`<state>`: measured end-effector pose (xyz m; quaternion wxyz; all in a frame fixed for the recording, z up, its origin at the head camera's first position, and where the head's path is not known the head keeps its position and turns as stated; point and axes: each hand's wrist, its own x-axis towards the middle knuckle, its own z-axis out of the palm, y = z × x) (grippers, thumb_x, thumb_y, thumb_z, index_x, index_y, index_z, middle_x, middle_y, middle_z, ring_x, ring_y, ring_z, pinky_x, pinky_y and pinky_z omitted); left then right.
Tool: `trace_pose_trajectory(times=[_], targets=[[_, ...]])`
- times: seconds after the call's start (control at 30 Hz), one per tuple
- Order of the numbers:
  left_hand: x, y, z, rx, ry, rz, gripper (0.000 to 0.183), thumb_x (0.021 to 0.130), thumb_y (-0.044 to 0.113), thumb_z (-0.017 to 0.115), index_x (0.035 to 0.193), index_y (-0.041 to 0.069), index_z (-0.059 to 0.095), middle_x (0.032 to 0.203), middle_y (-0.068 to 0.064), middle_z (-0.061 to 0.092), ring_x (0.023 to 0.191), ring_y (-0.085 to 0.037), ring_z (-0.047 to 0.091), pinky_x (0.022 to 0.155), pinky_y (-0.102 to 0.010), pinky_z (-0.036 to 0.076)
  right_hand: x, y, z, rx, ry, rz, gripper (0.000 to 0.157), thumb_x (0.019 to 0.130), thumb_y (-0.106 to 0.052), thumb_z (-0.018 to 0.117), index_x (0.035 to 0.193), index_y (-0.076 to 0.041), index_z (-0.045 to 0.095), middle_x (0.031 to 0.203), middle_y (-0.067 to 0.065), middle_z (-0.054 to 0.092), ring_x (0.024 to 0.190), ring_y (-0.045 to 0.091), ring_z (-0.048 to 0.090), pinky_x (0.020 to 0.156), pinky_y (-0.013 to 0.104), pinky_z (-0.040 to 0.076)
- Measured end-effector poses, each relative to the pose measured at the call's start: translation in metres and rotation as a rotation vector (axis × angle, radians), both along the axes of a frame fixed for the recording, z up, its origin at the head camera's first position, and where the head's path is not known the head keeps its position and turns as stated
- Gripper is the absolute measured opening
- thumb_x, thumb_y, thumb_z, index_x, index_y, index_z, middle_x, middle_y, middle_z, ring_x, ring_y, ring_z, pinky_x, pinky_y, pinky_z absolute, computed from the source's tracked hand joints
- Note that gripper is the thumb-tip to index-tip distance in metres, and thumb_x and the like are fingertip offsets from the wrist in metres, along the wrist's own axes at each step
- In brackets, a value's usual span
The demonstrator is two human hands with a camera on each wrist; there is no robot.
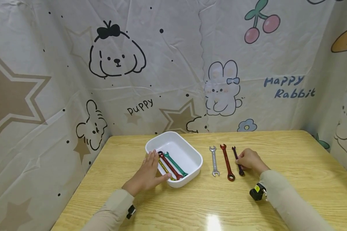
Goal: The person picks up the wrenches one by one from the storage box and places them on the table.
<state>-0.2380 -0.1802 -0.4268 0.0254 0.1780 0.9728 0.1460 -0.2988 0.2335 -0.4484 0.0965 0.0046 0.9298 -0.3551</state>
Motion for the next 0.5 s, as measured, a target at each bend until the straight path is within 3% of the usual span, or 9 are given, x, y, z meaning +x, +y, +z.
trace_pose_trajectory(times=[0.5], targets=[[0.0006,0.0011,0.0008,0.011,0.001,0.005,0.103,0.088,0.066,0.05,0.151,-0.006,0.011,0.159,-0.022,0.001,0.146,-0.039,-0.001,0.117,-0.052,0.011,0.0063,-0.0081,0.0094,0.206,0.082,0.022,0.024,0.084,-0.011,0.069,0.063,-0.004,0.06,0.054,0.002,0.056,0.049,0.013,0.054,0.05,0.026,0.041]])
